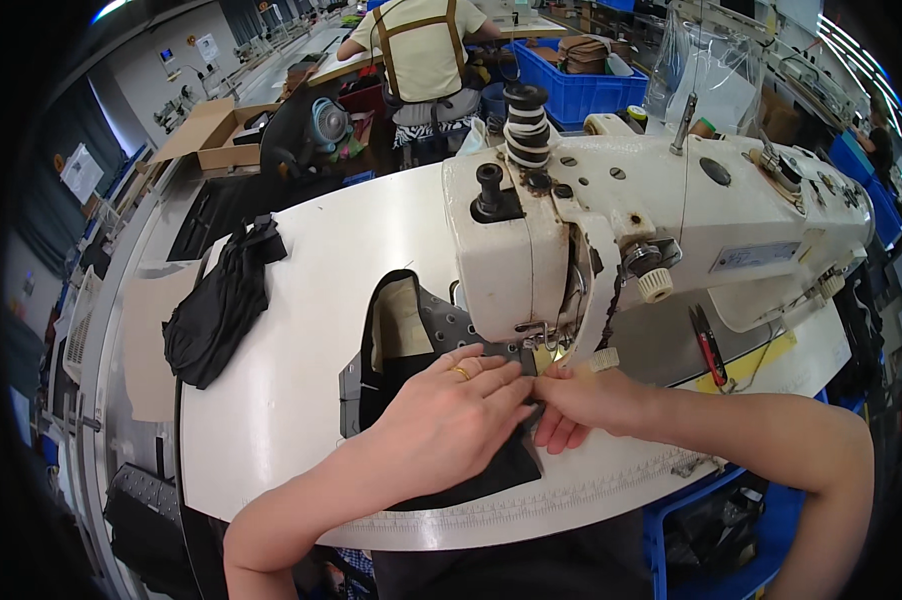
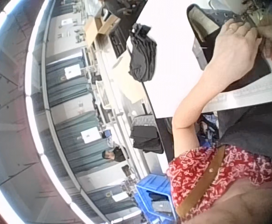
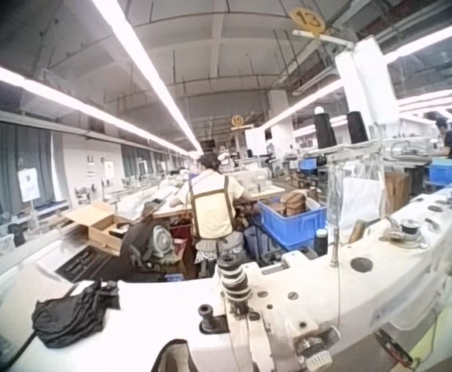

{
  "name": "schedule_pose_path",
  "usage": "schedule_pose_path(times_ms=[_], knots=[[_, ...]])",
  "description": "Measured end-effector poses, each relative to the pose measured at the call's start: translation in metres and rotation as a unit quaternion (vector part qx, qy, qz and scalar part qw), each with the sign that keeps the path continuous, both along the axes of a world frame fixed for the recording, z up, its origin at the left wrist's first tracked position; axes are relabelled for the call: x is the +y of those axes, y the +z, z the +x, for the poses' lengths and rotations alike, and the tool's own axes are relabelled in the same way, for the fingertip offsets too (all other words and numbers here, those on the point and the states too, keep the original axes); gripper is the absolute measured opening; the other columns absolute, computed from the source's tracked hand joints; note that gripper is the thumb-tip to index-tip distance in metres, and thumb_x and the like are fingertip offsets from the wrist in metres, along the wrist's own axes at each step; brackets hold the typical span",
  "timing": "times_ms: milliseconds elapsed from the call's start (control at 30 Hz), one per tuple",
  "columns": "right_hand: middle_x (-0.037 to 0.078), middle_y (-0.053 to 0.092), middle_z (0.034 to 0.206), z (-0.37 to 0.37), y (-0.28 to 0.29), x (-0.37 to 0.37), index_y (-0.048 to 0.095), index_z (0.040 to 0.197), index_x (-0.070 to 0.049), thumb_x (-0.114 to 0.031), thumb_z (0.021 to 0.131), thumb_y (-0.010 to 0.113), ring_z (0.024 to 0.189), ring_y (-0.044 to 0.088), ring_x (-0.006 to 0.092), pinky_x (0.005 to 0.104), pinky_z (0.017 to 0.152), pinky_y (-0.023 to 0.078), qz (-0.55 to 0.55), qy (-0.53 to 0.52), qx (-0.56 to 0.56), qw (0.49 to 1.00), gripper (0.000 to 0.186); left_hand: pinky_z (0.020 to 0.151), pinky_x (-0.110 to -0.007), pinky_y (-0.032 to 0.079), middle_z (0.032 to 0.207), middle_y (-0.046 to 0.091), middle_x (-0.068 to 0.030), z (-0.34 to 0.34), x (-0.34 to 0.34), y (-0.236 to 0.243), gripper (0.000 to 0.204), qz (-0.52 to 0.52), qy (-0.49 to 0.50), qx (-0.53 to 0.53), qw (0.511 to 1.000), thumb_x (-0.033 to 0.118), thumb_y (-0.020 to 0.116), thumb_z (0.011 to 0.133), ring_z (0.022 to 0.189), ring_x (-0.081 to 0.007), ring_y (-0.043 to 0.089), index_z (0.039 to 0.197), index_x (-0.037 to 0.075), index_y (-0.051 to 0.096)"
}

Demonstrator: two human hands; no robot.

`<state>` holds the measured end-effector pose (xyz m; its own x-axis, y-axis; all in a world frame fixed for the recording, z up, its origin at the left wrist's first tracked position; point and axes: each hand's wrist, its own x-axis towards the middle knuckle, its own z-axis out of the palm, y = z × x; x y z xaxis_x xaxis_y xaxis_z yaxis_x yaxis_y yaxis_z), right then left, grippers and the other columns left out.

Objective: The person sews black leather pieces together using an industrial sewing machine and thread.

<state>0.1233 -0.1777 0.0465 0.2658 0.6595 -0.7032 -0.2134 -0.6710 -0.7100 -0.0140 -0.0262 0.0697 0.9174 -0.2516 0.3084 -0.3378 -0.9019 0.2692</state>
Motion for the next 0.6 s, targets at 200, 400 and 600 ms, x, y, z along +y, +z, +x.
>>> schedule_pose_path(times_ms=[200, 400, 600], knots=[[0.016, 0.071, 0.079, 0.002, -0.001, -0.001, 0.057, 0.103, 0.001, -0.027, 0.099, 0.051, 0.064, 0.072, 0.0208, 0.0282, 0.052, 0.056, 0.013, -0.007, 0.009, 1.0, 0.028, 0.104, -0.041, 0.043, 0.128, 0.062, -0.0088, -0.008, 0.016, -0.047, 0.038, 0.047, 0.047, -0.002, 0.998, 0.008, 0.067, 0.083, 0.121, -0.028, 0.056, 0.12, 0.006, 0.066], [0.015, 0.07, 0.079, -0.001, 0.005, -0.002, 0.055, 0.102, 0.0, -0.029, 0.1, 0.05, 0.064, 0.071, 0.0189, 0.0274, 0.053, 0.055, 0.001, -0.008, -0.007, 1.0, 0.029, 0.106, -0.045, 0.042, 0.132, 0.062, -0.0068, -0.003, 0.022, -0.049, 0.039, 0.027, 0.032, -0.008, 0.999, 0.009, 0.068, 0.083, 0.121, -0.0291, 0.055, 0.122, 0.009, 0.066], [0.014, 0.07, 0.083, 0.003, 0.002, 0.0, 0.055, 0.105, -0.001, -0.032, 0.101, 0.049, 0.068, 0.071, 0.0177, 0.0258, 0.056, 0.056, 0.002, -0.009, 0.003, 1.0, 0.032, 0.107, -0.046, 0.042, 0.131, 0.063, -0.0072, 0.003, 0.028, -0.047, 0.038, 0.004, 0.03, 0.015, 0.999, 0.009, 0.068, 0.084, 0.122, -0.0299, 0.055, 0.122, 0.008, 0.066]])
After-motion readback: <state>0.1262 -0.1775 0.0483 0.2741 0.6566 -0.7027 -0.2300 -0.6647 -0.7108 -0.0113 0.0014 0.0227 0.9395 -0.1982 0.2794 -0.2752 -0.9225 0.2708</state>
